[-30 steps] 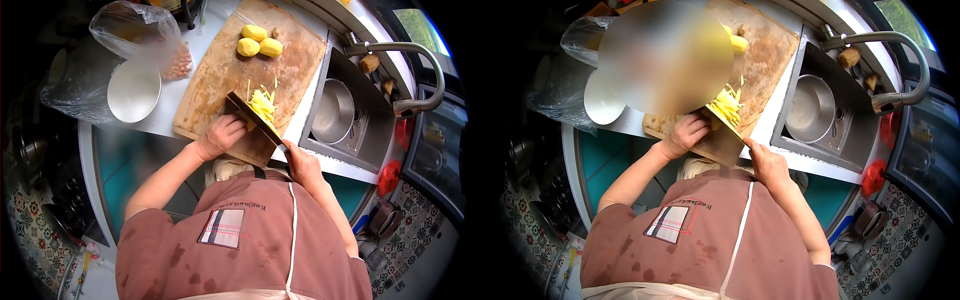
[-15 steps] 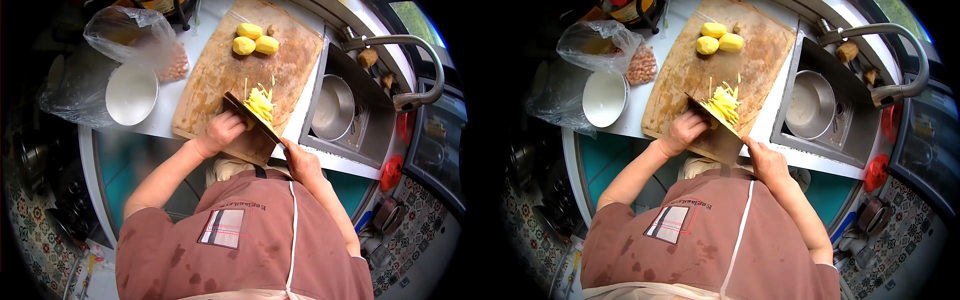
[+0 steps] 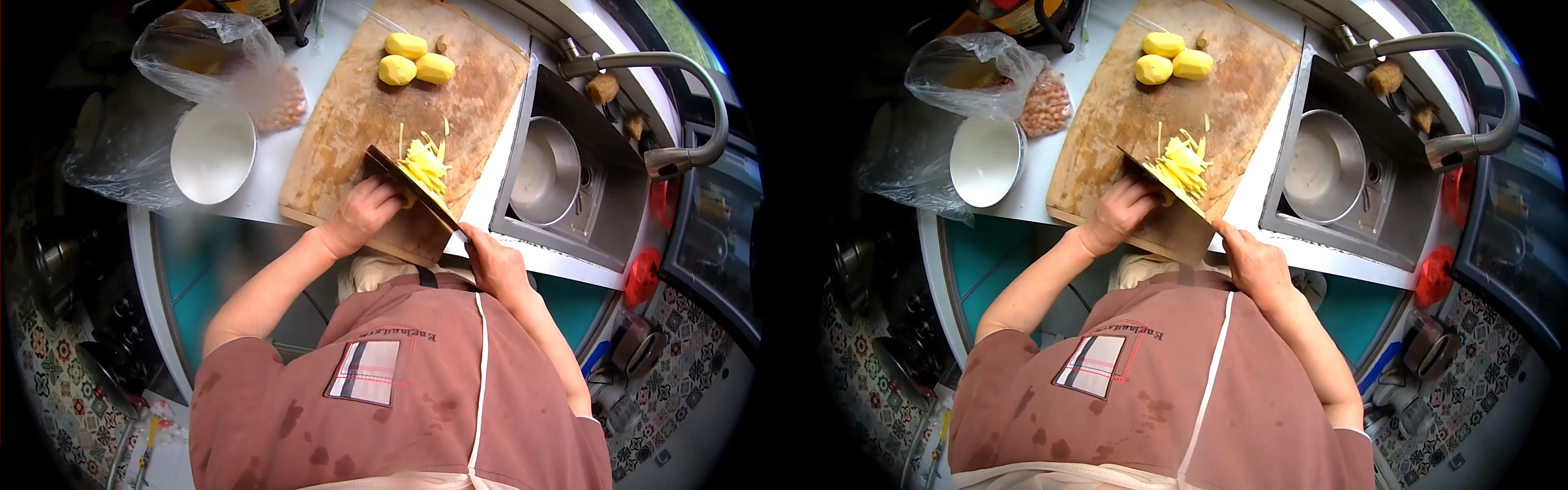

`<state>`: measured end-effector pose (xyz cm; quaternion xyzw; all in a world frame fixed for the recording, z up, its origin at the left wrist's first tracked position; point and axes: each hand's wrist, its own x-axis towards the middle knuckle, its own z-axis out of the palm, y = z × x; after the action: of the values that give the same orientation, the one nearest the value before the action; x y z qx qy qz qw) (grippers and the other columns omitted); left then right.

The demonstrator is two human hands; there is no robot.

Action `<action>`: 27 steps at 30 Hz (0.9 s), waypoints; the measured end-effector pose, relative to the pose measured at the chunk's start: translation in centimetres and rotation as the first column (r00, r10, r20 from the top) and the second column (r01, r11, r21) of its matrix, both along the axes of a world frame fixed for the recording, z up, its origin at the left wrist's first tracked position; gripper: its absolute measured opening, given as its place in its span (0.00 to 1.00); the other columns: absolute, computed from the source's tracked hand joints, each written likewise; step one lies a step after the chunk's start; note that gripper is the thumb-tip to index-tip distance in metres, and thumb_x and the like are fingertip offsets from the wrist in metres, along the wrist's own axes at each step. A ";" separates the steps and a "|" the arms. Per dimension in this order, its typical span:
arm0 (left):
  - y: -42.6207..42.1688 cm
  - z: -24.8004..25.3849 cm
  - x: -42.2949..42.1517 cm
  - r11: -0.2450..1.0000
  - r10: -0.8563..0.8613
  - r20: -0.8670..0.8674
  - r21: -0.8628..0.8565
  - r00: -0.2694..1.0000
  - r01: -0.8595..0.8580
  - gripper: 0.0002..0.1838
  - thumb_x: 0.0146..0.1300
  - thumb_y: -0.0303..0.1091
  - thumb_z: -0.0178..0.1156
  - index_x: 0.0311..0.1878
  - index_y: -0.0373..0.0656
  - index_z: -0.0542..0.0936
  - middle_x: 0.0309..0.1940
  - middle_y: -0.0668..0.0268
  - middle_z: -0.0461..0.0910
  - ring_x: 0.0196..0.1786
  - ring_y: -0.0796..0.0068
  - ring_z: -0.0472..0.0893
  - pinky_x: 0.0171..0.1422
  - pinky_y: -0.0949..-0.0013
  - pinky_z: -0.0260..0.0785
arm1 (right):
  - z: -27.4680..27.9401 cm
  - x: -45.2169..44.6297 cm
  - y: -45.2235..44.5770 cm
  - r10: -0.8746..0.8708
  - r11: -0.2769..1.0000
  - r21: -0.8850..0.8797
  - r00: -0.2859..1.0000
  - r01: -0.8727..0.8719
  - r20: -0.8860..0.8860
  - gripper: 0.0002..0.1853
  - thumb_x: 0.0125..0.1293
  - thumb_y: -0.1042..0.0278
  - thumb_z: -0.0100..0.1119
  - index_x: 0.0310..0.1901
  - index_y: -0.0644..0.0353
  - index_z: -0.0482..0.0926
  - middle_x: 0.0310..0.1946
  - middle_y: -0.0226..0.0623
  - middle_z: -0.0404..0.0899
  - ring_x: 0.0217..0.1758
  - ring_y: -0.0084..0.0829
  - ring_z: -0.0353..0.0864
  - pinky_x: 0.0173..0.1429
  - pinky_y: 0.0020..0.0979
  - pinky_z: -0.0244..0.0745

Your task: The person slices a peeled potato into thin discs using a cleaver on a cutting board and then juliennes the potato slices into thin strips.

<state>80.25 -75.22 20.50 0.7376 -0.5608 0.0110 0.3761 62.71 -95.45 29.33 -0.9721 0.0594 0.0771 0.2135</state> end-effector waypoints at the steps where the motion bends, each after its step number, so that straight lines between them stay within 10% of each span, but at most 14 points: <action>1: -0.1 0.0 0.1 1.000 0.009 0.009 -0.010 1.000 -0.009 0.11 0.50 0.26 0.58 0.39 0.42 0.81 0.40 0.64 0.80 0.44 0.62 0.78 0.49 0.66 0.75 | 0.5 0.1 0.0 0.011 1.000 -0.005 1.000 -0.011 0.004 0.20 0.65 0.73 0.58 0.59 0.49 0.74 0.31 0.38 0.81 0.26 0.43 0.82 0.27 0.40 0.78; 27: 0.3 -1.2 -0.1 0.996 -0.017 -0.003 -0.086 1.000 0.017 0.15 0.53 0.26 0.58 0.45 0.43 0.84 0.46 0.65 0.82 0.48 0.62 0.79 0.52 0.65 0.75 | 1.7 -0.1 -0.2 0.028 0.998 0.049 0.998 -0.025 -0.055 0.18 0.67 0.74 0.56 0.58 0.53 0.74 0.33 0.41 0.82 0.29 0.45 0.83 0.31 0.41 0.78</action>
<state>80.18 -74.91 19.28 0.7160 -0.5654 0.0304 0.4084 62.60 -95.62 31.03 -0.9648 0.0505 0.1082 0.2342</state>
